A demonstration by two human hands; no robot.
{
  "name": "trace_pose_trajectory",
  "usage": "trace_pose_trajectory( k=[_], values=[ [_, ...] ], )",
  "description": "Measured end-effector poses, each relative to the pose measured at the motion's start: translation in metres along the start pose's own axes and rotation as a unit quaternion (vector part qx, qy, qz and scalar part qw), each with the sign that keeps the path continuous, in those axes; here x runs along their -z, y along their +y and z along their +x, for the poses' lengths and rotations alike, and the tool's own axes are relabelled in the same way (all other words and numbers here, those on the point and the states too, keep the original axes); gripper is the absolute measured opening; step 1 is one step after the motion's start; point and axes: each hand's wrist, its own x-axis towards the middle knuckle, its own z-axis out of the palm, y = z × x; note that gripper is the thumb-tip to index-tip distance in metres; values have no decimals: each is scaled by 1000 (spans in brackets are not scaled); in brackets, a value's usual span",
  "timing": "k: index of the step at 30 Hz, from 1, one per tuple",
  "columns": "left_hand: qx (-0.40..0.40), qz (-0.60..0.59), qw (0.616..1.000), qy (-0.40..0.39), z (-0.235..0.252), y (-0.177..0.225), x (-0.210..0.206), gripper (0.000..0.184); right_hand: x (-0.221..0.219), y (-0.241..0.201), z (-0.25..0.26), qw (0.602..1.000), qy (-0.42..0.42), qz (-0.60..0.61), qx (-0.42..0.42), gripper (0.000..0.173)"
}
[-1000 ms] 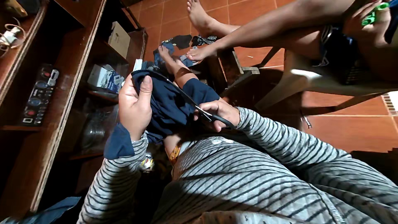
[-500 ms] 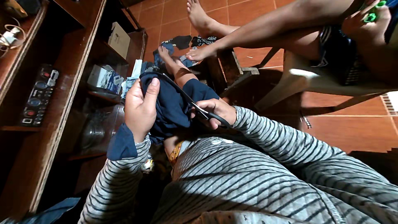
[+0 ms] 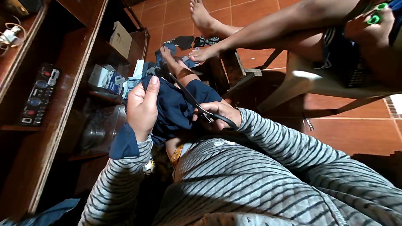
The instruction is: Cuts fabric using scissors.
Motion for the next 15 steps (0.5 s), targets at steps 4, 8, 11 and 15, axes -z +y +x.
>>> trace_pose_trajectory(
  k=[4,8,11,15],
  values=[
    [-24,-3,1000,-7,2,-1,-1,32,0,1,2,1000,-4,5,-10,69],
    [-42,-2,999,-16,2,-3,-1,31,0,4,2,1000,-5,-1,-4,67],
    [-45,-1,999,-22,2,-3,-1,30,-1,3,2,1000,4,3,-18,65],
    [-47,-5,999,-11,4,-2,-1,26,-2,4,-1,999,26,-11,-35,58]
  ],
)
